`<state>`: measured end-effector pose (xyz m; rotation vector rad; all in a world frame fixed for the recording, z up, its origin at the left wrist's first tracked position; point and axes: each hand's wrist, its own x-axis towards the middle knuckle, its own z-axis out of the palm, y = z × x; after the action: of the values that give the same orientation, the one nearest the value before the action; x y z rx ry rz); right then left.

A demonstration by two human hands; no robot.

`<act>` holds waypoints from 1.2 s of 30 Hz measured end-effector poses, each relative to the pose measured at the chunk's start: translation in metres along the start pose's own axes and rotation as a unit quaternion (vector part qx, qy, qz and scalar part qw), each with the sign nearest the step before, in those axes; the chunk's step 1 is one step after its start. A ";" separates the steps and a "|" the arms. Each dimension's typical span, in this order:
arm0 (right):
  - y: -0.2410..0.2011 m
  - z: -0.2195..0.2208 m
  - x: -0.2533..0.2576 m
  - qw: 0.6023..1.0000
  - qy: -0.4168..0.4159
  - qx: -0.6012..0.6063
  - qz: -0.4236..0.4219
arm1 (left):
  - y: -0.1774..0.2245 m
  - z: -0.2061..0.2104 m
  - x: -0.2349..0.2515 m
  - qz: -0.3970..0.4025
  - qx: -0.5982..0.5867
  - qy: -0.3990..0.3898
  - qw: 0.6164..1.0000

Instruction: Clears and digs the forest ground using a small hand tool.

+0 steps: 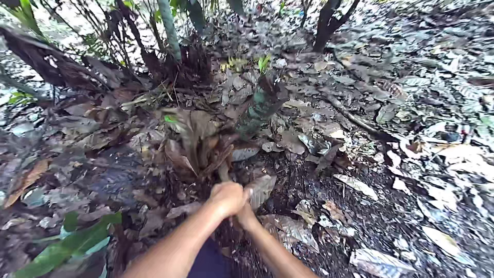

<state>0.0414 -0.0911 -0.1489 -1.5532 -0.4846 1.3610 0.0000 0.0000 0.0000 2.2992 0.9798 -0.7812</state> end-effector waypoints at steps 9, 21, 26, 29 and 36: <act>0.061 -0.011 -0.028 0.986 -0.087 -0.118 -0.085 | -0.038 0.098 0.099 -0.025 -0.138 -0.010 0.990; 0.077 -0.045 -0.052 0.964 -0.136 -0.214 0.084 | -0.273 0.167 -0.012 -0.241 0.062 0.032 0.968; 0.055 -0.043 -0.049 0.973 -0.138 -0.180 0.042 | -0.349 0.096 -0.080 -0.414 0.034 0.099 0.904; 0.047 -0.045 -0.049 0.978 -0.130 -0.162 0.025 | -0.386 0.052 -0.121 -0.519 0.017 0.140 0.843; 0.024 -0.039 -0.058 0.985 -0.130 -0.114 -0.024 | -0.390 0.013 -0.142 -0.533 -0.098 0.316 0.779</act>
<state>0.0532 -0.1635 -0.1429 -1.5387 -0.8600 1.5203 -0.3827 0.1615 -0.0032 1.6589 2.6223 -0.1832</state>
